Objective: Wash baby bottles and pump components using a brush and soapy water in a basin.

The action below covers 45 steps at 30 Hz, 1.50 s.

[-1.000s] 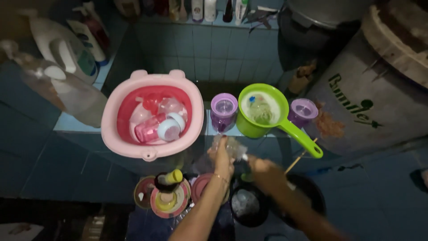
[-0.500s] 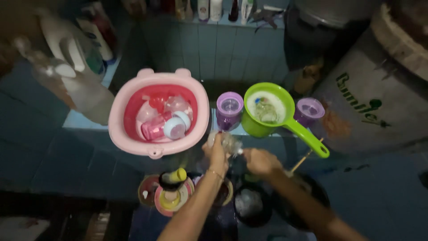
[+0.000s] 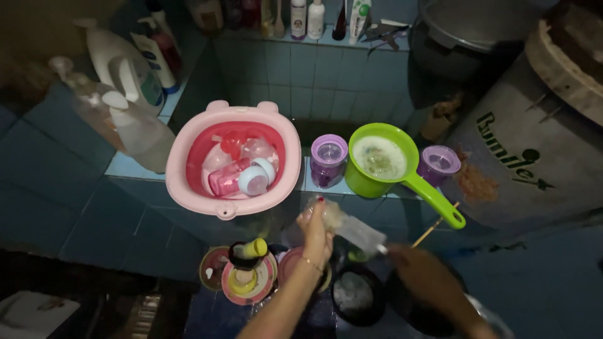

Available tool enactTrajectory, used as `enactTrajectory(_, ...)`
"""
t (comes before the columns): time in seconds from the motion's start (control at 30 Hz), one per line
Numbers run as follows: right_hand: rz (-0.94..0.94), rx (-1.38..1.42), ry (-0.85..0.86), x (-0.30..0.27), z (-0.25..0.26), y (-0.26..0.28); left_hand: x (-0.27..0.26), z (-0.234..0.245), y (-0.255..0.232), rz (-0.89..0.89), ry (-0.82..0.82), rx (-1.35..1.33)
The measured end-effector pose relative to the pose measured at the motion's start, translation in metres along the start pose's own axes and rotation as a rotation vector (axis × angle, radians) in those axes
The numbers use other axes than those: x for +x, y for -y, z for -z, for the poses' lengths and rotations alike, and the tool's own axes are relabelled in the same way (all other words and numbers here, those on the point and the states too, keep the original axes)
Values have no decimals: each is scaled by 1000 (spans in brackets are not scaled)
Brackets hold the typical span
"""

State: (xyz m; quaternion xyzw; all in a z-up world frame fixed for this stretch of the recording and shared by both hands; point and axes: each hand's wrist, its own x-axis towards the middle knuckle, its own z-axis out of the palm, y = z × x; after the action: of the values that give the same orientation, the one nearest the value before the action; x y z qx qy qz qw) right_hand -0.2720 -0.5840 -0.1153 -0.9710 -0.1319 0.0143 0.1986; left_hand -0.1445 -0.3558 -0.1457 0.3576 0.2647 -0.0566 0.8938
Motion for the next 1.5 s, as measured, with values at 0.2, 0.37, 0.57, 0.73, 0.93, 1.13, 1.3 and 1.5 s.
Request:
enactTrajectory(0.2, -762, 98, 49, -66, 19, 54, -44, -4, 43, -62, 62, 140)
enactTrajectory(0.37, -548, 339, -387, -71, -11, 48, -82, -10, 92, -94, 260, 116)
enactTrajectory(0.57, -402, 281, -480, -71, 1, 47, -100, -23, 88, -155, 409, -11)
enactTrajectory(0.73, -420, 341, -531, -68, 10, 68, -90, -34, 81, -285, 372, 121)
enactTrajectory(0.93, -545, 616, -475, -58, 24, 61, -104, -37, 55, -40, 538, -127)
enactTrajectory(1.13, -517, 517, -460, -62, 13, 89, -74, -19, 72, 181, 624, -140)
enactTrajectory(1.3, -109, 616, -516, -39, 19, 112, -148, -67, -12, 449, 685, -306)
enactTrajectory(1.5, -268, 489, -503, -2, 68, 113, -53, -26, 26, 322, 919, -526)
